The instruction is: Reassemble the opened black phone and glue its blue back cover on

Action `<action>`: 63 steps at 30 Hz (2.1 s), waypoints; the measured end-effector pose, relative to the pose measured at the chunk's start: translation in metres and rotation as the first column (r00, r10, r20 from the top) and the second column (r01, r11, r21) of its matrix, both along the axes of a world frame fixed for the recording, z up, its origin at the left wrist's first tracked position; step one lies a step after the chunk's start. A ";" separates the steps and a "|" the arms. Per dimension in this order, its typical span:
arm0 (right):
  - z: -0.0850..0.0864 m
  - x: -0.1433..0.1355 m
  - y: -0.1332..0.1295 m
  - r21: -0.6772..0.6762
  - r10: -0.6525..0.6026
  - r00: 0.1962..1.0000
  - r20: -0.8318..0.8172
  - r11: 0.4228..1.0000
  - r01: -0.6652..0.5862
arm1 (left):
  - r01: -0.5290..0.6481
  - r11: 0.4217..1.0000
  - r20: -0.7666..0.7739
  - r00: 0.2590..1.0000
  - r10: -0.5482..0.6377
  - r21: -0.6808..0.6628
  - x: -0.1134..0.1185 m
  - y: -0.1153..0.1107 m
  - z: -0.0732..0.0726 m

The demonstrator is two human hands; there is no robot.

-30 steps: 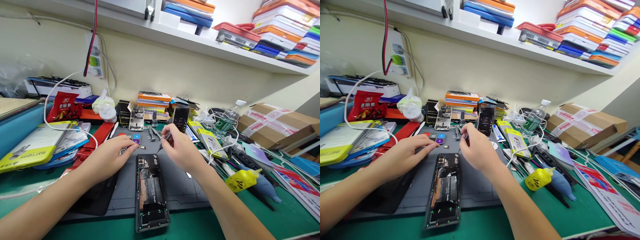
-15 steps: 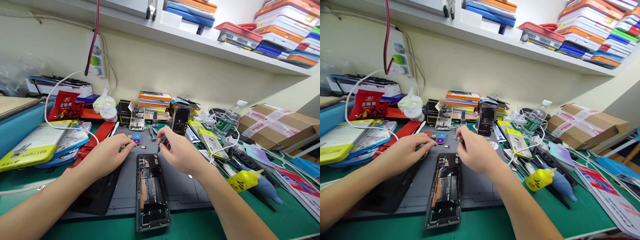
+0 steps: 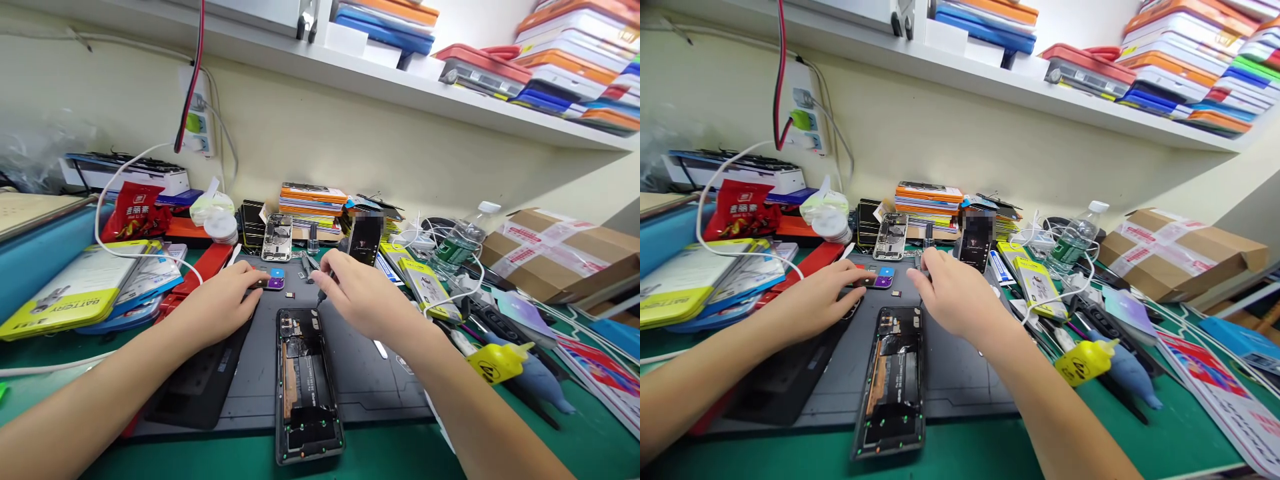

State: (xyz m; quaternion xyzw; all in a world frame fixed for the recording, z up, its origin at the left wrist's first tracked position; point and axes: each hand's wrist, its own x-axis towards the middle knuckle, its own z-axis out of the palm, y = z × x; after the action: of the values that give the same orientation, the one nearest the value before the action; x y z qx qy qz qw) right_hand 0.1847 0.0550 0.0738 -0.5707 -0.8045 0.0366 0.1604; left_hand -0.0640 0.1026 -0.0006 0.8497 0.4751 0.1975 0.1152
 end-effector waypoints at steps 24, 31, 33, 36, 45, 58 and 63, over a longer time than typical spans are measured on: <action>-0.010 0.005 -0.006 0.061 0.134 0.990 0.047 0.989 -0.137 | 0.042 0.996 -0.330 0.944 -0.013 0.081 0.027 0.024 0.021; -0.016 0.010 -0.011 0.114 0.091 0.996 -0.014 0.990 -0.088 | 0.105 0.977 -0.418 0.908 -0.019 0.184 0.029 0.040 0.015; -0.018 0.013 -0.011 0.112 0.091 0.995 -0.029 0.990 -0.087 | 0.146 0.960 -0.438 0.899 -0.028 0.240 0.028 0.039 0.012; -0.021 0.018 -0.009 0.095 0.100 0.994 -0.045 0.991 -0.096 | 0.216 0.921 -0.460 0.887 -0.046 0.324 0.025 0.036 0.011; -0.015 0.021 -0.010 0.026 0.080 0.995 -0.060 0.997 -0.079 | 0.238 0.873 -0.279 0.952 -0.123 0.425 0.003 0.024 0.011; -0.017 0.021 -0.001 0.027 0.021 0.975 -0.223 1.000 -0.016 | 0.234 0.933 -0.007 0.970 -0.242 0.274 0.015 -0.003 0.022; -0.018 0.010 -0.003 -0.026 0.011 0.613 -0.790 0.998 -0.051 | 0.288 0.929 -0.002 0.955 -0.295 0.231 0.016 -0.006 0.019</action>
State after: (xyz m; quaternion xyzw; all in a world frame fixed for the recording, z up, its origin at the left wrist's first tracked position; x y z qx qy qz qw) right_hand 0.1951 0.0517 0.0555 -0.4861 -0.6606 0.3049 0.4841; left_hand -0.0483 0.0968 0.0182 0.9150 0.3160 0.2454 0.0523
